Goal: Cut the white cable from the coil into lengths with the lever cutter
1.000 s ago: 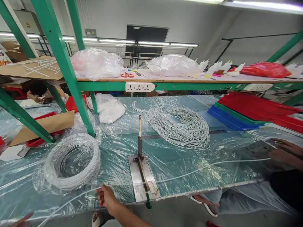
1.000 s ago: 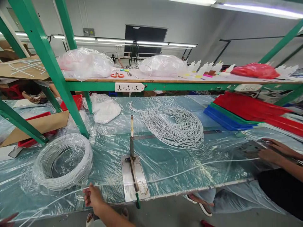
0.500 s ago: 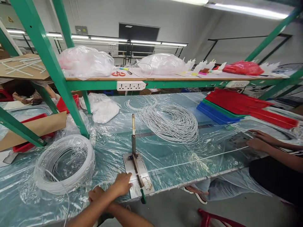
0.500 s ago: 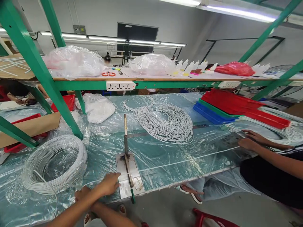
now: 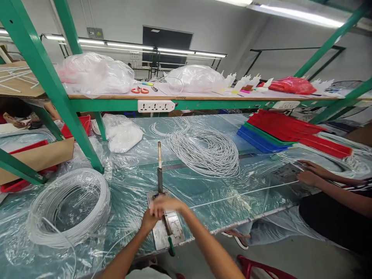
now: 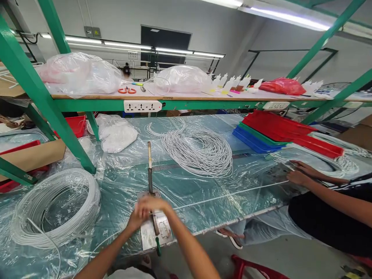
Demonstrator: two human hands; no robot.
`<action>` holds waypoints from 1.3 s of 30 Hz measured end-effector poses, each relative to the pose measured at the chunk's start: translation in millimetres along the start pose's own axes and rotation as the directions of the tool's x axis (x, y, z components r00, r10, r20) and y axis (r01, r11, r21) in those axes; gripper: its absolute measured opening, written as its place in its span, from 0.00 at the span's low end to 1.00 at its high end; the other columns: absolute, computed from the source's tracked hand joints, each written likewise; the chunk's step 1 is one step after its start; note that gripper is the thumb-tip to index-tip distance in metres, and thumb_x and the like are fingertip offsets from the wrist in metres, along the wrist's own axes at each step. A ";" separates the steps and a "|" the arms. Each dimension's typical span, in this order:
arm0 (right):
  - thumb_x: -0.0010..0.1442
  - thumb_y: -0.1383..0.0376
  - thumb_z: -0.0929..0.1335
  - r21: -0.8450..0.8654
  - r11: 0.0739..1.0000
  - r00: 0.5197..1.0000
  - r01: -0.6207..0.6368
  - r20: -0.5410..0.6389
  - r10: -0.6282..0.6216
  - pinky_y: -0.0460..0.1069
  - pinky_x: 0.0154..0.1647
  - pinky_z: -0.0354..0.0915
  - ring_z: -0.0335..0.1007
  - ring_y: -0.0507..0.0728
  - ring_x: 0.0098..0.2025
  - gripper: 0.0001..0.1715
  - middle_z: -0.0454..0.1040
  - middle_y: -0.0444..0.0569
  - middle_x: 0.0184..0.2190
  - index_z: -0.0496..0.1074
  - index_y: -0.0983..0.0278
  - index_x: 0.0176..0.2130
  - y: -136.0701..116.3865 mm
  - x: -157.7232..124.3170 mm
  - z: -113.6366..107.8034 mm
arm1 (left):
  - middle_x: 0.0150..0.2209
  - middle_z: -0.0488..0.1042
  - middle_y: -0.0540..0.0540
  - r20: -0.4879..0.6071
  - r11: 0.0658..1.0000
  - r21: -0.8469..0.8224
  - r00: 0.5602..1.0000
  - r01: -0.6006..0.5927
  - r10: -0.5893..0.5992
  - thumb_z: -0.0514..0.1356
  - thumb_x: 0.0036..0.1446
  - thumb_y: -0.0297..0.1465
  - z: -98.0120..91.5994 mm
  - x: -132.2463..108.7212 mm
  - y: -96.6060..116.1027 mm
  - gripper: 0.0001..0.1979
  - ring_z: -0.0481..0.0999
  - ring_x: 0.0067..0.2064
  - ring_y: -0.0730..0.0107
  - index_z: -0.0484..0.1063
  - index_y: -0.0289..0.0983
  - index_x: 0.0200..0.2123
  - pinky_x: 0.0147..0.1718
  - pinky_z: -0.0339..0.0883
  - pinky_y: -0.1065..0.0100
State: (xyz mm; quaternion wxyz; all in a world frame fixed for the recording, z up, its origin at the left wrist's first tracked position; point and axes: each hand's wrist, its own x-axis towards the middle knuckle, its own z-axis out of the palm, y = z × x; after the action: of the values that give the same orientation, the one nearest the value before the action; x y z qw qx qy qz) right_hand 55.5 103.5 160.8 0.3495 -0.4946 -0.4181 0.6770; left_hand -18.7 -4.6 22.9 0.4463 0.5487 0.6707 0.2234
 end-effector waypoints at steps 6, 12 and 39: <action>0.63 0.58 0.59 -0.077 0.996 0.998 0.033 -0.046 -0.037 0.42 0.17 0.51 0.53 0.46 0.15 0.14 0.63 0.39 0.17 0.65 0.67 0.38 -54.1 76.3 -36.5 | 0.22 0.73 0.49 -0.091 0.994 -0.001 0.990 0.112 -0.111 0.58 0.52 0.37 14.9 -4.6 -5.6 0.15 0.73 0.32 0.67 0.72 0.35 0.19 0.32 0.61 0.71; 0.62 0.47 0.52 -0.089 0.996 0.997 -0.003 0.077 0.010 0.43 0.17 0.46 0.44 0.46 0.13 0.30 0.58 0.38 0.12 0.66 0.69 0.40 -73.4 108.2 -22.6 | 0.22 0.71 0.48 -0.153 0.982 -0.002 0.971 0.187 -0.185 0.58 0.50 0.41 18.5 -7.9 -0.9 0.17 0.72 0.31 0.64 0.70 0.36 0.16 0.29 0.58 0.71; 0.46 0.46 0.63 -0.401 0.903 0.960 -0.155 -0.279 0.041 0.46 0.20 0.47 0.49 0.49 0.18 0.24 0.53 0.39 0.14 0.57 0.63 0.19 155.8 -174.7 -90.7 | 0.25 0.73 0.46 -0.224 0.968 0.123 0.957 0.217 -0.186 0.57 0.54 0.35 24.1 -9.8 3.3 0.13 0.73 0.31 0.66 0.72 0.35 0.22 0.25 0.50 0.73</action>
State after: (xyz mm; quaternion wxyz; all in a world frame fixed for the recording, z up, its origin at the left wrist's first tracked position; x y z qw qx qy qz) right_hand 180.0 -94.7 70.1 0.2528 -0.6641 -0.4776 0.5167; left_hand 3.4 -17.4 16.9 0.3517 0.4819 0.7812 0.1838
